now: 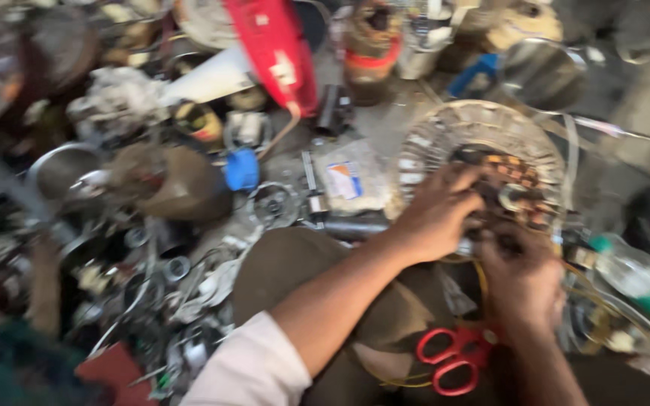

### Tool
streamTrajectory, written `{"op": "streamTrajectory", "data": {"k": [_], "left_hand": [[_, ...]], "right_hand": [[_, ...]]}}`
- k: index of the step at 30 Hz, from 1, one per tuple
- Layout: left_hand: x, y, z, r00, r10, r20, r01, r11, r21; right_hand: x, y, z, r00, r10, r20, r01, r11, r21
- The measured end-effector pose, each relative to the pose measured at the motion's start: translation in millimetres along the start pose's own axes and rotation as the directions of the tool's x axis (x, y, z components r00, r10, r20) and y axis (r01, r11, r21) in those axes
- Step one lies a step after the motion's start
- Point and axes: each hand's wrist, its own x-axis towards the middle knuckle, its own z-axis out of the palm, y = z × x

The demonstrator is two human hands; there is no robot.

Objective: The person sits on the floor of a cluttered repair workshop and threads yellow insulated wire through the copper coil slots of a fan motor stator, pressing the wire into place with a screwdriver. They reposition the stator, continue routing the wire around the coils, and later cut the wire with scissors.

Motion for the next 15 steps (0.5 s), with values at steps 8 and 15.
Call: {"op": "streamTrajectory", "data": {"k": [8,15], "left_hand": [[-6.2,8.5,-13.8,0.994,-0.042,0.097,0.032,0.995,0.099],[-19.3,70.4,-51.4,0.987,-0.073,0.143,0.026,0.951,0.308]], "right_hand": [[-120.8,60.9,-10.5,0.99,-0.111,0.087,0.126,0.975,-0.183],[-181.8,68.1,-4.3,0.858,-0.21,0.47,0.406,0.836,-0.369]]}}
